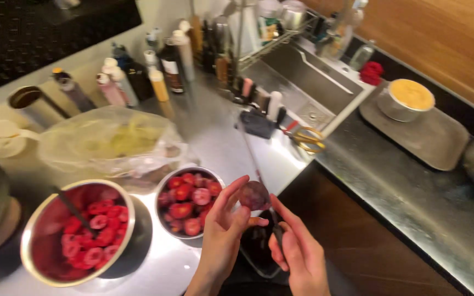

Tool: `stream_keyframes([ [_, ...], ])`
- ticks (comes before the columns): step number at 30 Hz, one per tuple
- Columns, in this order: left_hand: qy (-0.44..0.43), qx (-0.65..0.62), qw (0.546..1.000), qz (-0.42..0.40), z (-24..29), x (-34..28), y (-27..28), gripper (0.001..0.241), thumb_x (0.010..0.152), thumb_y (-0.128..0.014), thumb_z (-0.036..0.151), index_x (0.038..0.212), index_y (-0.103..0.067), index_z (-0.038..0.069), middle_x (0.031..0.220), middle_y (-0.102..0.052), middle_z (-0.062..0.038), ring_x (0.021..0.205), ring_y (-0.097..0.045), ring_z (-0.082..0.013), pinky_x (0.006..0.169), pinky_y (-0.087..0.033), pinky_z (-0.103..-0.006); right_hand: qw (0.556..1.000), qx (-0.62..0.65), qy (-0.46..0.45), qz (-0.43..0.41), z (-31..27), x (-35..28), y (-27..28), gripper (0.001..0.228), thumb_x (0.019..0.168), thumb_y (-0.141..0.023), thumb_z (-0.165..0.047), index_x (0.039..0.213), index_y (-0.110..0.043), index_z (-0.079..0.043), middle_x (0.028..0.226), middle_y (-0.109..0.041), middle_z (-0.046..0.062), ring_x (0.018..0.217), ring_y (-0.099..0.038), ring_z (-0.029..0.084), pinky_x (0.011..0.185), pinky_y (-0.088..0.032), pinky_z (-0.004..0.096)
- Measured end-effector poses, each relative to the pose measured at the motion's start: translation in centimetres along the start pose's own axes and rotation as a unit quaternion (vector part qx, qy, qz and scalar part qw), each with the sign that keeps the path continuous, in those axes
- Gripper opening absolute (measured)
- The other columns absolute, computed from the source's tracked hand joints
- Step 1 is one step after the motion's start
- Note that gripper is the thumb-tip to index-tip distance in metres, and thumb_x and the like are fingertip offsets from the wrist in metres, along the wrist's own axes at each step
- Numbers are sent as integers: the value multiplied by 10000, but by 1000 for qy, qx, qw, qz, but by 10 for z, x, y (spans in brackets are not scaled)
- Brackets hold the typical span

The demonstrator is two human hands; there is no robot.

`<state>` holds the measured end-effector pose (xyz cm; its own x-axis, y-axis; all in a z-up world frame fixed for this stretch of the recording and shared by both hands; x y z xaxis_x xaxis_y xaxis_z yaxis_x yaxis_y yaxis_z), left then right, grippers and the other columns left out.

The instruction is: Peeling and pitting fruit using a kitchen knife and sorting them into bowls.

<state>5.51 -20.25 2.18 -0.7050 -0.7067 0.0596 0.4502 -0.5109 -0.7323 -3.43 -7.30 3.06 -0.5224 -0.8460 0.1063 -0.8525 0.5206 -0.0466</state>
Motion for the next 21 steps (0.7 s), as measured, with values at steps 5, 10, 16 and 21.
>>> stream_keyframes([
  [5,-31,89,995,28,-68,-4,-44,607,873,-745,-24,1439,-529,-55,1262,-651,-150,1088,-667,-217,926,-562,-329,994,100,-49,21,17,-23,75,599,1055,-420,-335,1564,-401,-18,689,-512,29,572,-438,94,512,-371,232],
  [10,-109,248,962,33,-93,-12,-96,587,841,-794,-51,1396,-602,-31,1268,-617,-130,1104,-641,-183,920,-543,-285,984,173,-40,24,11,-43,136,581,1107,-381,-361,1486,-468,72,712,-510,32,583,-445,99,533,-363,223],
  [16,-98,237,965,56,-133,-30,-114,624,786,-815,-67,1351,-568,24,1286,-621,-89,1120,-651,-163,904,-579,-301,998,45,-37,-37,5,-61,177,627,1065,-418,-337,1618,-348,-51,685,-486,-5,575,-397,63,526,-336,207],
  [21,-95,159,979,86,-145,-45,-127,544,827,-774,-72,1338,-589,-44,1277,-643,-139,1159,-661,-207,1002,-576,-325,996,54,-38,-65,3,-70,184,646,1070,-426,-339,1644,-304,-69,689,-470,-20,588,-393,59,536,-335,207],
])
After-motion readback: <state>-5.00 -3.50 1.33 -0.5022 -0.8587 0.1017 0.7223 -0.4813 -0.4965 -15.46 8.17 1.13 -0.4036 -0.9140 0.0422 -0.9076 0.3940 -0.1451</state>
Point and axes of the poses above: each hand's wrist, its own x-axis towards the middle knuckle, its own y-axis out of the back of the hand, z = x × y, the point moved 4 cm from there along x, towards the middle knuckle
